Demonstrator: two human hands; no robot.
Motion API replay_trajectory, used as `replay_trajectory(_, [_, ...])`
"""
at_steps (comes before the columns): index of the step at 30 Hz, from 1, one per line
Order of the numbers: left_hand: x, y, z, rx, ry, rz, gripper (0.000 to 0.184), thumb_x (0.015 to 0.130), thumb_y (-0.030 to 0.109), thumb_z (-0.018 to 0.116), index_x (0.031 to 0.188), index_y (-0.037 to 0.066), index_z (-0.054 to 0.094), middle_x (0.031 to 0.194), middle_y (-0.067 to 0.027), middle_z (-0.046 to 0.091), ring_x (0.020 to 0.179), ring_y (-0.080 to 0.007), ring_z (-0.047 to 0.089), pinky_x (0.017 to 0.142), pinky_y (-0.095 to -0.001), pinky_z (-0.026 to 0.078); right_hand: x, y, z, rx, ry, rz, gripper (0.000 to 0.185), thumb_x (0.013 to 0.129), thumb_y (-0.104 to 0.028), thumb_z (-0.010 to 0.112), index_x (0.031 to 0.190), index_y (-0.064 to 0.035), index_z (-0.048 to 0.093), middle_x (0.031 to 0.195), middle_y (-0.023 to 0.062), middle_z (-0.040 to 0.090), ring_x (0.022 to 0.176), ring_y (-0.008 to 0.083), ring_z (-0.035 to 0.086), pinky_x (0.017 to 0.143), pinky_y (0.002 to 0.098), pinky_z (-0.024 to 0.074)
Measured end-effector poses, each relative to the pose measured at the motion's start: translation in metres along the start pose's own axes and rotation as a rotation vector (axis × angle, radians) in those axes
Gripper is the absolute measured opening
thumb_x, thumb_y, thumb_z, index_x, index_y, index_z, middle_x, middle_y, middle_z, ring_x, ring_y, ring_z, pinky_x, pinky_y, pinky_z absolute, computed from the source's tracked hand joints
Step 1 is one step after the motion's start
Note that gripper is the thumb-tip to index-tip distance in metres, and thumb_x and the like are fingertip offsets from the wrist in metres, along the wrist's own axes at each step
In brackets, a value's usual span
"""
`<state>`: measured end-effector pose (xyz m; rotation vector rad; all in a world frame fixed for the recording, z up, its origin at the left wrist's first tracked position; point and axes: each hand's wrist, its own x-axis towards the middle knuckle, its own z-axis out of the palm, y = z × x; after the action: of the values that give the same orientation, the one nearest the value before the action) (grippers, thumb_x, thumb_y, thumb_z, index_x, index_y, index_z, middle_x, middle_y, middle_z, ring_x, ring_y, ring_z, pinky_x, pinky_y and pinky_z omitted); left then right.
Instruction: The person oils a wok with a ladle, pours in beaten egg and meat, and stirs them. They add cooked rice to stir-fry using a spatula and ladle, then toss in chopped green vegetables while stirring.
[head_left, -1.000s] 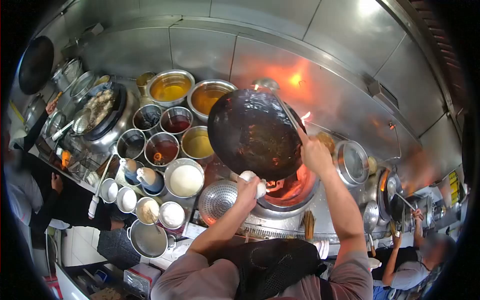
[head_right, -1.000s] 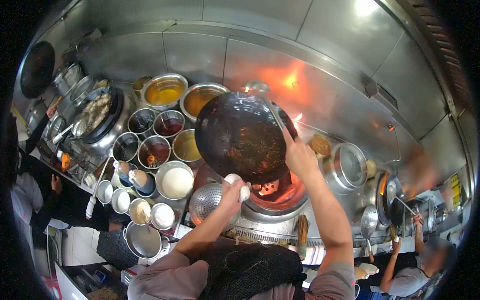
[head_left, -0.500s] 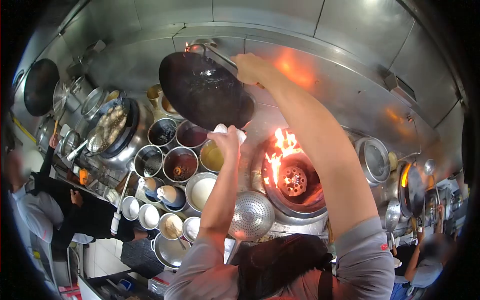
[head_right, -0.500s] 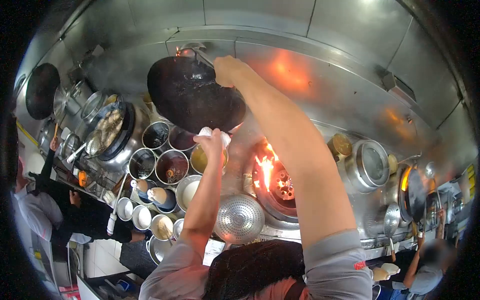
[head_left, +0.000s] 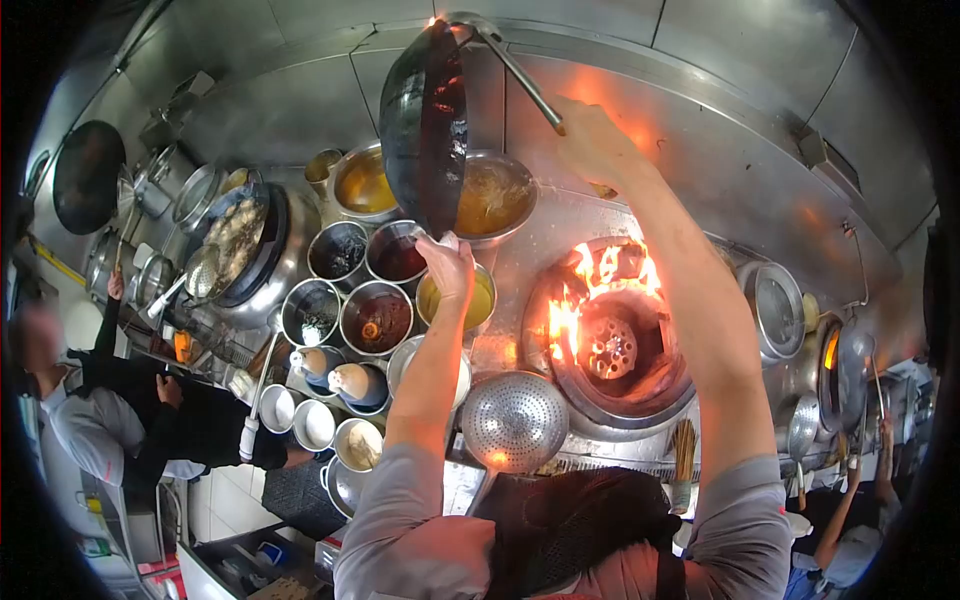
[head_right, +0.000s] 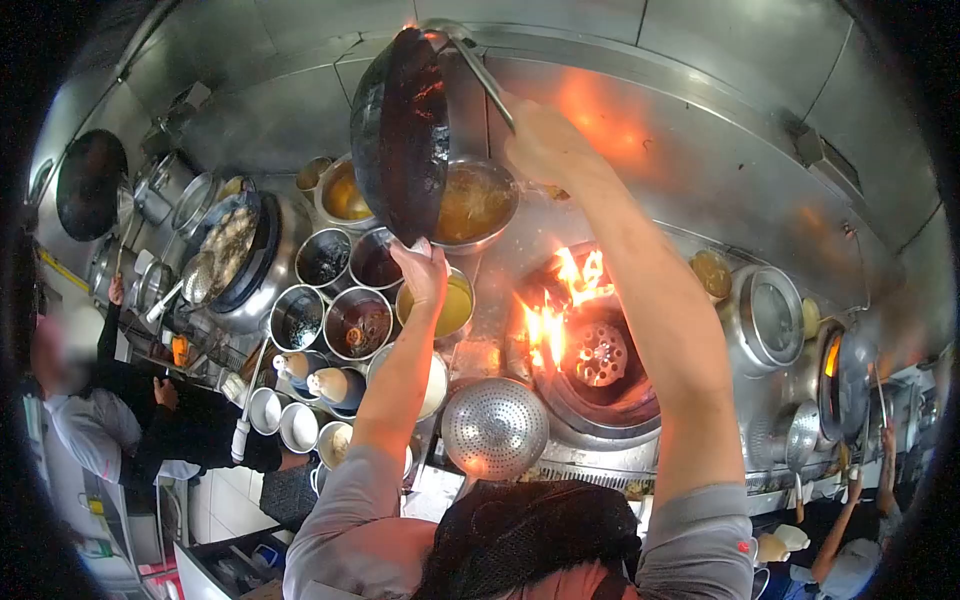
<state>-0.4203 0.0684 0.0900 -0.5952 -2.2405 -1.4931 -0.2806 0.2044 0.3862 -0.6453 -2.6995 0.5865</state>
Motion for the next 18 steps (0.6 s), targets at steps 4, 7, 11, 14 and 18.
replay_trajectory(4, [0.009, 0.004, -0.01, -0.051, -0.053, 0.038, 0.075, 0.074, 0.005, 0.066, 0.131, -0.016, 0.023, 0.119, -0.0328, 0.04, 0.114, -0.0491, 0.042, 0.099, -0.0486, 0.035, -0.018, 0.021, 0.005, 0.055, 0.166, -0.059, 0.065, 0.077, -0.001, 0.047, 0.141, -0.0118, 0.043, 0.085, 0.0213, 0.064, 0.079, 0.0313, 0.064, 0.075, 0.0452, 0.0502])
replay_trajectory(7, [0.013, 0.006, -0.015, -0.002, -0.065, 0.107, 0.071, 0.075, 0.006, 0.064, 0.13, -0.017, 0.024, 0.119, -0.0334, 0.041, 0.115, -0.051, 0.042, 0.1, -0.0495, 0.034, -0.038, 0.019, -0.002, 0.142, 0.229, -0.02, 0.062, 0.076, -0.002, 0.052, 0.138, -0.0072, 0.046, 0.078, 0.0178, 0.063, 0.072, 0.0266, 0.064, 0.069, 0.0413, 0.0505])
replay_trajectory(11, [0.021, 0.013, -0.02, 0.056, -0.048, 0.232, 0.073, 0.074, 0.006, 0.068, 0.13, -0.015, 0.026, 0.12, -0.0329, 0.041, 0.116, -0.0501, 0.042, 0.1, -0.0484, 0.036, -0.062, 0.008, -0.025, 0.175, 0.107, 0.111, 0.062, 0.079, -0.002, 0.05, 0.14, -0.0066, 0.041, 0.094, 0.0234, 0.065, 0.085, 0.0365, 0.065, 0.073, 0.0446, 0.0507])
replay_trajectory(14, [0.028, 0.023, -0.023, 0.068, -0.058, 0.257, 0.078, 0.071, 0.006, 0.072, 0.131, -0.014, 0.026, 0.121, -0.0321, 0.041, 0.115, -0.0486, 0.043, 0.1, -0.0474, 0.037, -0.07, 0.016, -0.026, 0.142, 0.208, 0.081, 0.061, 0.079, -0.002, 0.051, 0.139, -0.0024, 0.042, 0.096, 0.0241, 0.066, 0.087, 0.0377, 0.065, 0.078, 0.0445, 0.0494])
replay_trajectory(18, [0.035, 0.038, -0.03, 0.084, -0.073, 0.254, 0.08, 0.07, 0.005, 0.073, 0.132, -0.014, 0.026, 0.121, -0.032, 0.041, 0.115, -0.0482, 0.044, 0.099, -0.0475, 0.038, -0.083, 0.018, -0.035, 0.194, 0.268, 0.074, 0.058, 0.078, -0.003, 0.052, 0.136, 0.0006, 0.044, 0.096, 0.0273, 0.065, 0.091, 0.0405, 0.064, 0.083, 0.0453, 0.0478])
